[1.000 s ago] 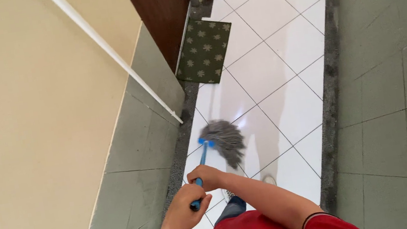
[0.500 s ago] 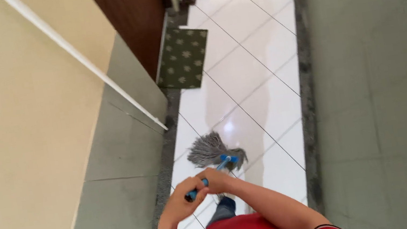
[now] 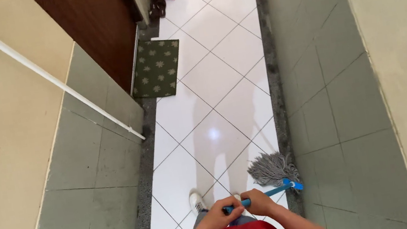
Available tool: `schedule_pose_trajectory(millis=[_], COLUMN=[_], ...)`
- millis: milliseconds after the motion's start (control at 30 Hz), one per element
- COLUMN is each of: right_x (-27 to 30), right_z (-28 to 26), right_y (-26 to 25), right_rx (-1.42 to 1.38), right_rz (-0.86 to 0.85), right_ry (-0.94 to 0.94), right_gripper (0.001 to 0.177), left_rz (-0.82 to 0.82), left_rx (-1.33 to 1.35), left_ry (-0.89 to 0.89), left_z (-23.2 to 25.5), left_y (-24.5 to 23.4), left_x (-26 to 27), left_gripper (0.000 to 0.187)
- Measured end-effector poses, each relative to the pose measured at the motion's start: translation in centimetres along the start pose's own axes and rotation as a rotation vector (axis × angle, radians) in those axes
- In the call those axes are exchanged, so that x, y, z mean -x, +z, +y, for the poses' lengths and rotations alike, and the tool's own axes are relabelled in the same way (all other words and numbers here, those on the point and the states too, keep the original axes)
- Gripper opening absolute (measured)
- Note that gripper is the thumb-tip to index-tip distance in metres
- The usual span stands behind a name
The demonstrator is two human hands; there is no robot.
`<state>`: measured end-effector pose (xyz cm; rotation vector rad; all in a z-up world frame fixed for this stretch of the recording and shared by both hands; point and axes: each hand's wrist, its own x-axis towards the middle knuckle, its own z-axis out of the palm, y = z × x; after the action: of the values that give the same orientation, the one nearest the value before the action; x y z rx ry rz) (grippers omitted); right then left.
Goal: The person mops a tiled hallway floor using a blue-handled mop. They move the mop back and forth along the corridor, passing a shoe rack, buckets, and a dustpan, and continue mopping near a door and a red basket.
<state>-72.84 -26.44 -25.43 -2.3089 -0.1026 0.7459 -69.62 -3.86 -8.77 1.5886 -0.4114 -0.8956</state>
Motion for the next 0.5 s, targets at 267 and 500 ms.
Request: schedule_pose_trajectory(millis=[267,500], right_x=[0.3,-5.8], right_z=[-3.2,-12.3], right_y=[0.2,5.6], right_rx=[-0.061,0.125], right_rz=[0.065,0.090], right_ry=[-0.004,-0.361], right_gripper=[0.017,0.004], left_rz=[-0.009,0.186], left_rx=[-0.068,0.006], left_ry=[0.077,0.169], left_z=[0.3,0.7], left_y=[-1.1,-8.9], left_x=[1.6,11.1], left_gripper=[0.017,0.024])
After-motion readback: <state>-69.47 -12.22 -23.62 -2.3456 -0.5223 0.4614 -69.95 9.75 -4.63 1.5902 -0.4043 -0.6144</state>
